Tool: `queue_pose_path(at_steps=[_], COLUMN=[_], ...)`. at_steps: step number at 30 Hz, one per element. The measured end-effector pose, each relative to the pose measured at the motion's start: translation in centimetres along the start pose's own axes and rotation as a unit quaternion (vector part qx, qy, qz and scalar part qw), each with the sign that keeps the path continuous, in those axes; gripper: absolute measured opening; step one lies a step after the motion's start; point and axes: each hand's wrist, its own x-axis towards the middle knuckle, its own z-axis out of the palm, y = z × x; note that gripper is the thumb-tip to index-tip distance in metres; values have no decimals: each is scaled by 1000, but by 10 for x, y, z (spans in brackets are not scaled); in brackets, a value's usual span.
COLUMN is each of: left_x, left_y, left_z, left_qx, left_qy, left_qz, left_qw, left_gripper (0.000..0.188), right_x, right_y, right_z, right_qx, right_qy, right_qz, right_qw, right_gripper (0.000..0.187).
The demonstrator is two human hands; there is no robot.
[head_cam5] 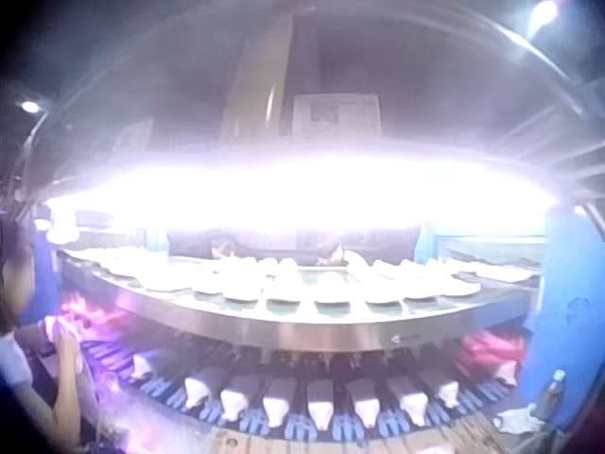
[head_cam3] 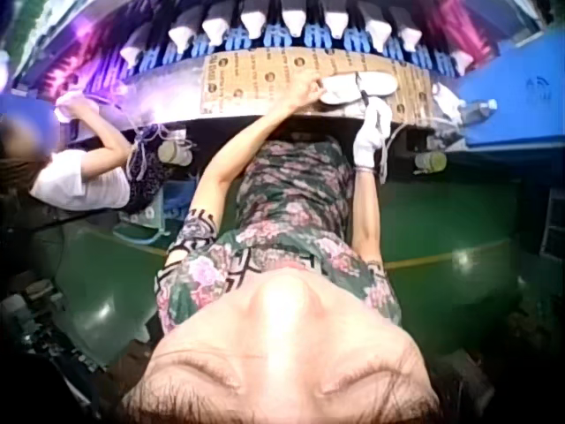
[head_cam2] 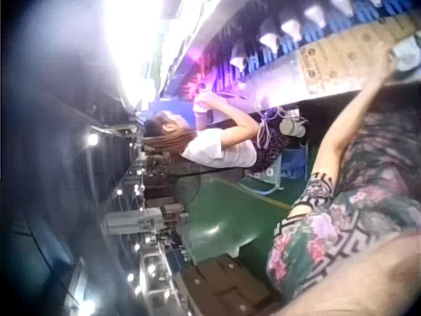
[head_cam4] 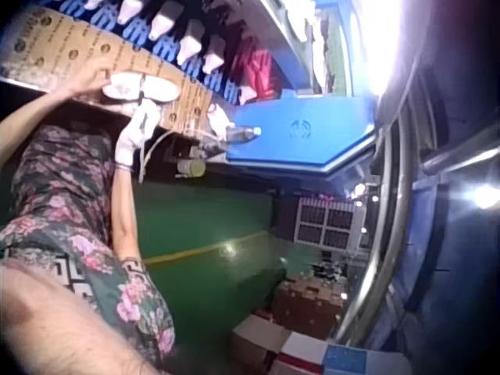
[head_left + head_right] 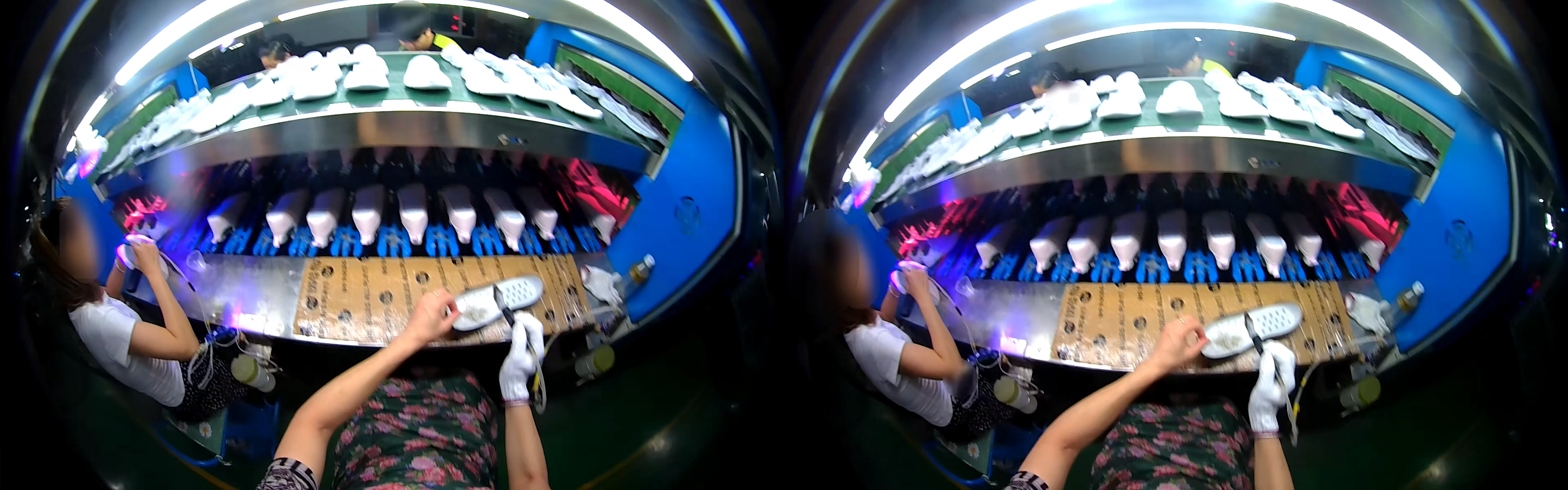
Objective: The person prepares for work by putting on a white glove, picks up a brush connected to a glue reservoir, and applies glue to a shoe insole on a workbench before placing it onto an overhead conveyor belt.
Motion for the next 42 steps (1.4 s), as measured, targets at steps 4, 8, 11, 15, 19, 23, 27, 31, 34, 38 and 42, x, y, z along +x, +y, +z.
queue_pose_path(at_steps=[4, 8, 11, 15, 19, 23, 27, 31, 34, 38, 42], left_x=[-10, -17, -22, -18, -19, -12, 5, 31, 83, 179, 225], left_y=[5, 9, 17, 23, 14, 9, 8, -18, -35, -38, -114], left_z=[-40, -59, -61, -61, -53, -44, -72, -147, -233, -326, -417], left_qx=[-348, -539, -564, -593, -560, -528, -444, -333, -218, 5, 460], left_qy=[1, 11, 11, 18, 30, 0, -36, 64, 157, 373, 414], left_qz=[-231, -335, -360, -371, -355, -340, -307, -228, -88, 6, 121], left_qw=[909, 772, 743, 715, 748, 779, 841, 913, 959, 928, 776], left_gripper=[8, 6, 8, 7, 11, 11, 14, 25, 36, 20, 30], right_x=[0, 5, 6, 10, 1, 6, 16, 17, 18, 20, 10], right_y=[-13, 3, 2, 6, 14, 10, 18, 9, 13, 11, 29], right_z=[7, -6, -11, -15, -7, 0, 4, 18, 17, 5, 15], right_qx=[152, 250, 265, 280, 286, 261, 261, 282, 220, 223, 243], right_qy=[10, -30, -19, -19, -19, -36, -50, -49, -52, -131, -130], right_qz=[145, 190, 205, 210, 215, 189, 214, 248, 216, 179, 226], right_qw=[978, 949, 942, 937, 933, 946, 940, 925, 950, 949, 935], right_gripper=[24, 26, 16, 9, 7, 5, 10, 11, 18, 23, 24])
